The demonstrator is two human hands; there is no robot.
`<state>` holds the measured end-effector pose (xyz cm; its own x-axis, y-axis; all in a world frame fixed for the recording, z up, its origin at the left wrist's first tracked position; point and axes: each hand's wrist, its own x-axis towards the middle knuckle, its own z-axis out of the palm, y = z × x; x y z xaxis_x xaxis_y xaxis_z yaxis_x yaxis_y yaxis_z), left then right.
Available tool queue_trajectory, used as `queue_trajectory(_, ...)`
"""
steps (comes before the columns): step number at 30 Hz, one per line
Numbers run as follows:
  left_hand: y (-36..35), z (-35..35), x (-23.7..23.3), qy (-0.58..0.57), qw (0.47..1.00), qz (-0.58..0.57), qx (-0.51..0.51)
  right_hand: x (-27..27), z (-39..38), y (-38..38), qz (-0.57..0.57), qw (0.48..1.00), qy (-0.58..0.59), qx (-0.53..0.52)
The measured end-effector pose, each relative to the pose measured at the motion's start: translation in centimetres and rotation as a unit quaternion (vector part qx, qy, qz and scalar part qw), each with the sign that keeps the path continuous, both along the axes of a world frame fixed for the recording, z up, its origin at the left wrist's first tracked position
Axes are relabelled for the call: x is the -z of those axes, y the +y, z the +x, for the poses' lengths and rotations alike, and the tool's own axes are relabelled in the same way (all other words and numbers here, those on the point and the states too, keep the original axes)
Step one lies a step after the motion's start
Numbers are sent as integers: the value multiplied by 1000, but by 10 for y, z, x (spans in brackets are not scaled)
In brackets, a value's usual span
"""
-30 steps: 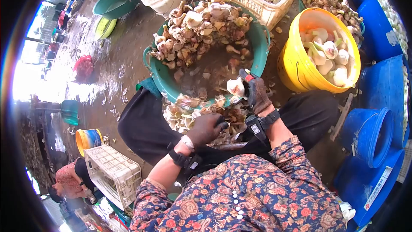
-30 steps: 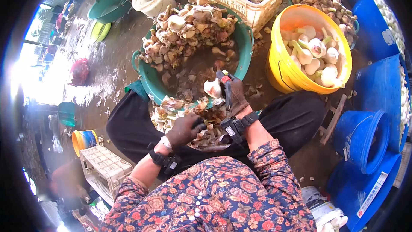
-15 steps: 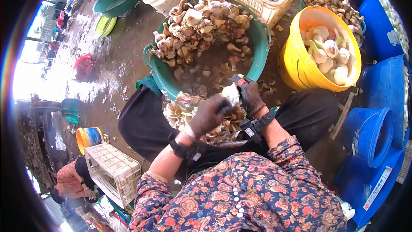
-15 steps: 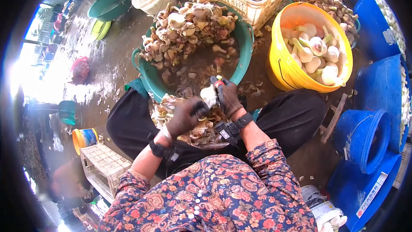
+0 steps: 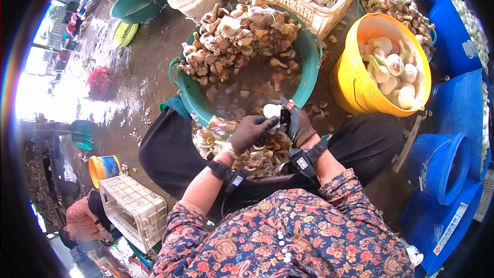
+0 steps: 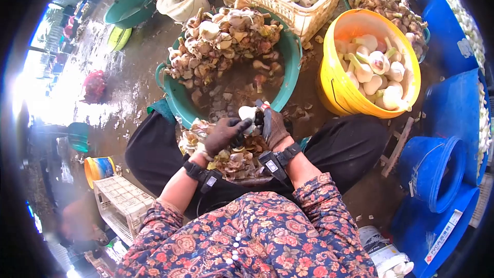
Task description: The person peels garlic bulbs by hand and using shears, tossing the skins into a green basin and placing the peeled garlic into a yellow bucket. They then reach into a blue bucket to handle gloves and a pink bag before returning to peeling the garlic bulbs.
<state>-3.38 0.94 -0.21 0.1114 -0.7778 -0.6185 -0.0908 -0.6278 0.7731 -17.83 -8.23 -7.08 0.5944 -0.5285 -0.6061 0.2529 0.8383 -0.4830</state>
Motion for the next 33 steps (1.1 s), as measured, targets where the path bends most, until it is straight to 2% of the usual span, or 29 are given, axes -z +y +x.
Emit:
queue_trajectory(2, 0, -7, 7, 82, 994, -48, -59, -32, 2, 1, 48, 999, 1, 7)
queue_trajectory(3, 1, -8, -3, 116, 988, -67, -81, -10, 6, 1, 17, 999, -37, 4)
queue_trajectory(4, 4, -9, -15, 151, 980, -84, -101, 10, 3, 6, -59, 998, -16, 5)
queue_trajectory(5, 10, -8, -18, 219, 959, -84, -157, 13, 8, 7, 7, 998, -35, 55)
queue_trajectory(6, 14, -6, -36, 159, 963, -182, -122, 9, 11, 5, 71, 991, -52, 103)
queue_trajectory(7, 16, 7, -41, 211, 962, -149, -88, 4, 9, -2, 69, 991, -50, 103)
queue_trajectory(8, 19, 21, -44, 261, 957, -113, -51, -17, 8, -10, 124, 985, -22, 115)
queue_trajectory(9, 12, 31, -51, 196, 978, -70, -10, -27, 7, -13, 180, 976, 6, 127)
queue_trajectory(10, 2, 37, -57, 150, 987, -27, 45, -18, 3, -13, 182, 975, 8, 130)
queue_trajectory(12, -8, 56, -5, -40, 985, -12, 167, 5, -5, -13, 63, 995, 4, 71)
queue_trajectory(13, -15, 51, -1, -187, 966, -114, 139, 1, -8, -12, 40, 997, -27, 60)
queue_trajectory(14, -22, 53, 17, -250, 953, -119, 122, -2, -8, -13, 37, 997, -27, 62)
queue_trajectory(16, -41, 50, 38, -110, 978, -167, 64, -5, -4, -15, 88, 992, -20, 94)
queue_trajectory(17, -51, 41, 29, -17, 988, -149, 19, 1, -3, -16, 97, 990, -2, 100)
queue_trajectory(18, -52, 38, 31, -11, 989, -149, 21, -12, 1, -14, 97, 990, 4, 103)
queue_trajectory(20, -57, 28, 35, 84, 993, 3, 86, -37, 11, -14, 87, 987, -10, 133)
queue_trajectory(21, -56, 14, 19, 96, 995, -7, 36, -4, 10, -14, 82, 973, -65, 207)
queue_trajectory(22, -52, 10, 24, 108, 993, -32, 27, 19, 7, -15, -14, 980, -5, 199)
queue_trajectory(23, -49, 4, 14, 117, 992, -50, -3, 58, 4, -14, -39, 981, -35, 189)
queue_trajectory(24, -49, 0, 1, 111, 992, -44, -31, 10, 13, -15, -97, 971, 130, 177)
queue_trajectory(25, -45, 2, -7, 96, 994, -38, -29, 10, 17, -14, -118, 967, 126, 187)
queue_trajectory(26, -43, 1, -18, 85, 994, -58, -35, -10, 18, -16, -149, 958, 193, 152)
queue_trajectory(27, -34, 0, -21, -39, 983, -179, 15, -6, 22, -15, -162, 949, 208, 175)
queue_trajectory(28, -30, -6, -47, -3, 989, -147, 16, 5, 24, -15, -174, 939, 220, 199)
queue_trajectory(29, -22, -10, -52, -4, 992, -127, 10, 7, 20, -20, -215, 918, 259, 209)
queue_trajectory(30, -14, -12, -59, -7, 995, -103, 0, 8, 15, -16, -210, 919, 256, 216)
queue_trajectory(31, -19, -8, -66, -7, 992, -105, 68, 9, 8, -20, -225, 919, 233, 224)
queue_trajectory(33, -24, -5, -60, -52, 982, -155, 98, -42, -8, -30, -241, 926, 202, 209)
